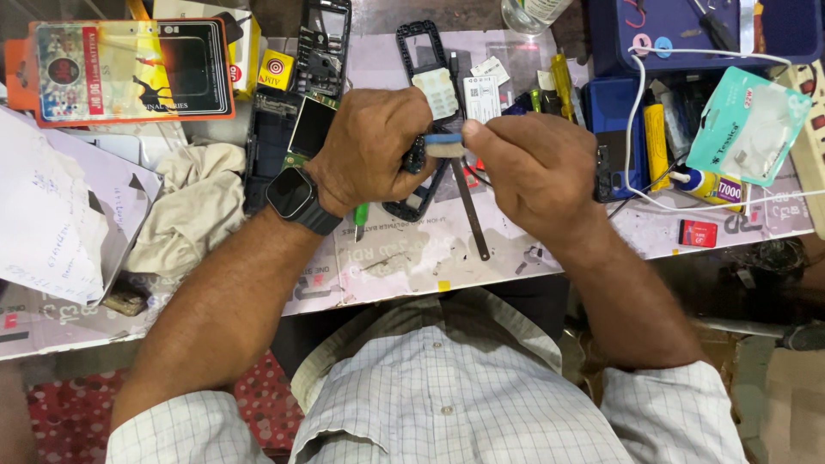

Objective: The person tests the display on a mobile phone, then uses a green tool to manipulate small internal components and handles various circuit boards and casing parts on a workbench.

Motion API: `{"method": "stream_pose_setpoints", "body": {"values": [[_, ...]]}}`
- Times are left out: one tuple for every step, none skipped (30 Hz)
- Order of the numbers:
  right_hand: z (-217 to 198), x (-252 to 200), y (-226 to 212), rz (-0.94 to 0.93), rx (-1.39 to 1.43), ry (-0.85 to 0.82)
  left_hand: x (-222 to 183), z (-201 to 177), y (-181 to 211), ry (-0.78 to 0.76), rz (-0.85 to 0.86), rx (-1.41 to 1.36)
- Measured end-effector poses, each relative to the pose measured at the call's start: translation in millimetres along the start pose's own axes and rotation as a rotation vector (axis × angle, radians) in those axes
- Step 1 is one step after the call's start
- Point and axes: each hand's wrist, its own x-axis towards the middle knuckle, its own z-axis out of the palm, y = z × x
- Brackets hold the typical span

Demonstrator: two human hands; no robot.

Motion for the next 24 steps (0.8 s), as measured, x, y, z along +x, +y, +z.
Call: {"method": "stream_pose_setpoints", "body": {"values": [[0.4,-0.5,-1.1,0.023,0.031,0.027,-0.2,0.3,-1.1,-0.001,-0.005,0.002],[0.9,-0.9,-1.7,0.016,0.019,0.023,-1.2,0.7,-1.6,-0.002,-0.012,0.004],[1.2,-1.3,-2.3,0.01,0.007,0.018,-2.4,1.0,-1.5,-0.002,-0.019,0.006],[1.5,-1.4,-2.7,0.003,-0.008,0.017,-3.1,1.0,-1.3,-0.006,-0.022,0.004],[2.3,-1.3,-3.1,0.01,-0.009,0.031,-3.7,0.8,-0.9,-0.009,-0.026,0.003],[3.5,-0.6,-2.9,0.014,-0.011,0.046,-3.5,0.7,-1.2,-0.012,-0.027,0.003],[4.5,0.0,-2.5,0.019,-0.013,0.061,-2.8,1.3,-2.0,-0.015,-0.029,0.004],[5.8,0.0,-2.7,-0.005,-0.01,0.065,-3.1,2.4,-2.0,-0.019,-0.034,0.005],[7.2,0.0,-2.8,-0.03,-0.006,0.07,-3.7,3.3,-2.1,-0.023,-0.039,0.005],[7.5,-0.2,-2.0,-0.054,-0.005,0.074,-3.8,4.4,-2.3,-0.024,-0.043,0.006],[7.6,-0.2,-0.7,-0.044,-0.014,0.077,-3.9,5.2,-2.4,-0.025,-0.046,0.007],[8.3,0.1,0.7,-0.034,-0.022,0.079,-3.9,5.6,-2.2,-0.026,-0.05,0.009],[8.5,0.0,1.2,-0.024,-0.029,0.081,-4.1,6.0,-1.1,-0.014,-0.039,0.002],[10.0,1.0,1.3,-0.038,-0.023,0.099,-3.6,4.8,-0.7,-0.002,-0.026,0.001],[12.4,1.6,0.5,-0.052,-0.016,0.117,-2.9,3.5,-0.9,0.01,-0.013,0.0],[13.4,-0.4,-1.9,-0.058,-0.008,0.127,-3.3,3.6,-0.4,0.006,-0.027,0.0],[14.4,-2.2,-3.4,-0.055,0.0,0.13,-3.3,3.3,-1.0,0.003,-0.041,0.0],[15.4,-2.4,-3.2,-0.056,0.003,0.137,-1.9,2.8,-2.3,0.001,-0.049,0.003],[15.7,-2.5,-2.9,-0.058,0.007,0.143,-1.1,3.3,-1.6,0.002,-0.054,-0.007],[16.7,-1.7,-1.9,-0.041,0.021,0.154,-1.1,2.4,-0.4,0.002,-0.06,-0.012],[17.6,-0.8,-0.5,-0.023,0.035,0.164,-1.0,1.3,-0.1,0.001,-0.066,-0.018],[16.4,-2.9,-1.4,0.003,0.048,0.165,-2.3,2.8,1.7,0.007,-0.067,-0.014],[14.9,-5.7,-4.6,0.008,0.053,0.146,-3.5,3.8,3.4,0.013,-0.069,-0.01],[15.5,-5.1,-6.2,0.002,0.057,0.139,-2.1,1.0,1.4,0.018,-0.061,0.008]]}}
